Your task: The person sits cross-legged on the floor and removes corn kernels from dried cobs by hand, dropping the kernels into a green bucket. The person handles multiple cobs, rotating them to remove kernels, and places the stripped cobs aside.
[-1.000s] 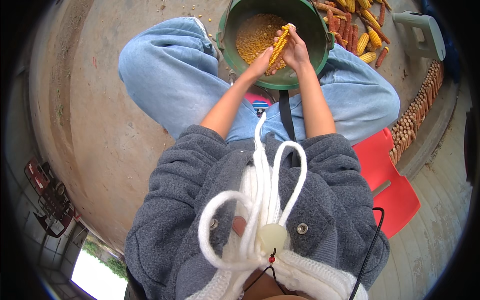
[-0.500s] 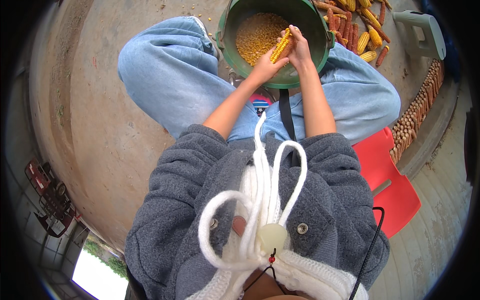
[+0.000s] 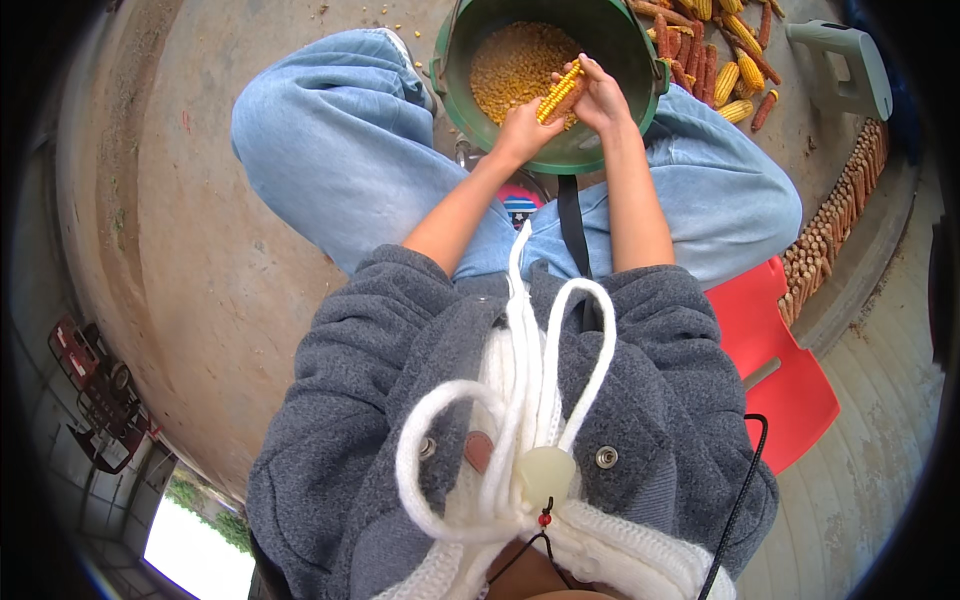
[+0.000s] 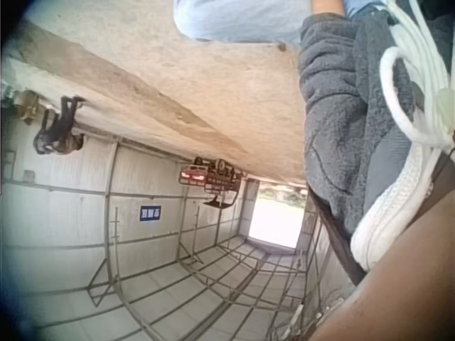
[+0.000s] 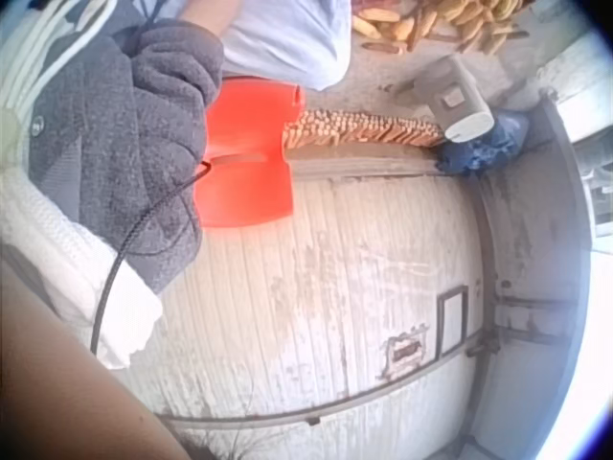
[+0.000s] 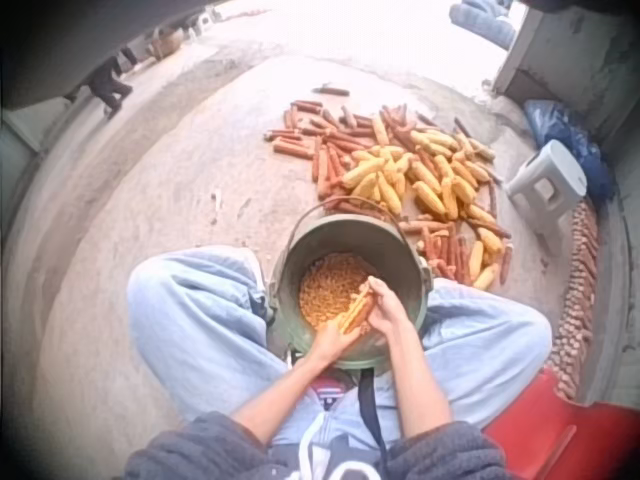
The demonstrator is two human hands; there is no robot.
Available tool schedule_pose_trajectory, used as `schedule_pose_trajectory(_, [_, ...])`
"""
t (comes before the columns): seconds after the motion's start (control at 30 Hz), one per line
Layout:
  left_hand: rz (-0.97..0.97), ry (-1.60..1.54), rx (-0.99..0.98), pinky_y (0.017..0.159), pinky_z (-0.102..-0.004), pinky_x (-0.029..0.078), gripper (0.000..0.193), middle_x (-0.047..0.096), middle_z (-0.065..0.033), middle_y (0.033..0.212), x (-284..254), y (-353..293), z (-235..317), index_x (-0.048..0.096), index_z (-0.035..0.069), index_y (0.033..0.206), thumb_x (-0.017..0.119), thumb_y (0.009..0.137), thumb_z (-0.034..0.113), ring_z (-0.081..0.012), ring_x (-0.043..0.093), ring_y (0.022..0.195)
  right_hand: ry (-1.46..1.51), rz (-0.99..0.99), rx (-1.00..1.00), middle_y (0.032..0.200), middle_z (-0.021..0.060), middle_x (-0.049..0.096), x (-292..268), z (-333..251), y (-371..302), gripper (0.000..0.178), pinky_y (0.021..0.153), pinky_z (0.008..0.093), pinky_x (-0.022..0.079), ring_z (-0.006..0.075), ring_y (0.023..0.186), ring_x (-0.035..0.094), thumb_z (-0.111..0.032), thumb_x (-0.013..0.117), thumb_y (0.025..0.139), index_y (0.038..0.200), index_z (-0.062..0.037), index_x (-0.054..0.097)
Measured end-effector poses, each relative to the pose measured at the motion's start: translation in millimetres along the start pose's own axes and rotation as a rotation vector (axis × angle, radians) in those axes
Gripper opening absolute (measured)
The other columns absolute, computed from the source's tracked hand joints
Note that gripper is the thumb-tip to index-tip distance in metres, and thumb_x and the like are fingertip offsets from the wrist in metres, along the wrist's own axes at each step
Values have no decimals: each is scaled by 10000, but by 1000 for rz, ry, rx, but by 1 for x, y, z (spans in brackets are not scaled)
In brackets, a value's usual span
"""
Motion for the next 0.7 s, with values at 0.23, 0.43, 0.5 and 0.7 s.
schedule_pose_trajectory(0.23, [-75, 263, 36, 602, -403, 449, 318, 575, -218, 718, -4, -7, 12, 565, -7, 887, 614, 664, 214, -360, 566, 695, -165, 238, 38, 735, 92, 529, -23, -4, 1, 132, 672, 412, 476, 300, 769, 562, -200, 520, 830, 834, -80, 464])
schedule_pose_trajectory(0.43, [-58, 138, 44, 539, -374, 435, 327, 574, -176, 643, -4, 1, -3, 555, -6, 898, 606, 679, 231, -302, 575, 596, -1, 168, 81, 884, 144, 557, -3, -2, -10, 179, 764, 434, 442, 321, 858, 539, -209, 510, 825, 920, -60, 478])
schedule_pose_trajectory(0.5, [-140, -16, -65, 489, -338, 417, 323, 560, -127, 594, -3, 3, -7, 553, -6, 879, 609, 686, 246, -233, 551, 519, 111, 54, 108, 951, 155, 547, -5, -1, -11, 214, 816, 431, 416, 318, 920, 518, -200, 518, 815, 971, -60, 475])
schedule_pose_trajectory(0.7, [-253, -299, -227, 423, -268, 367, 319, 499, -31, 550, -4, 4, -7, 555, -7, 819, 613, 696, 281, -105, 446, 443, 8, -14, -5, 938, 112, 531, -7, 4, -8, 144, 819, 380, 420, 265, 920, 517, -104, 478, 836, 971, -55, 484])
Point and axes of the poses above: each hand's wrist, its own y-axis towards the middle knuckle, its own x-axis out of the palm, z = x × y, the point moved 3 cm from there along y, towards the middle knuckle
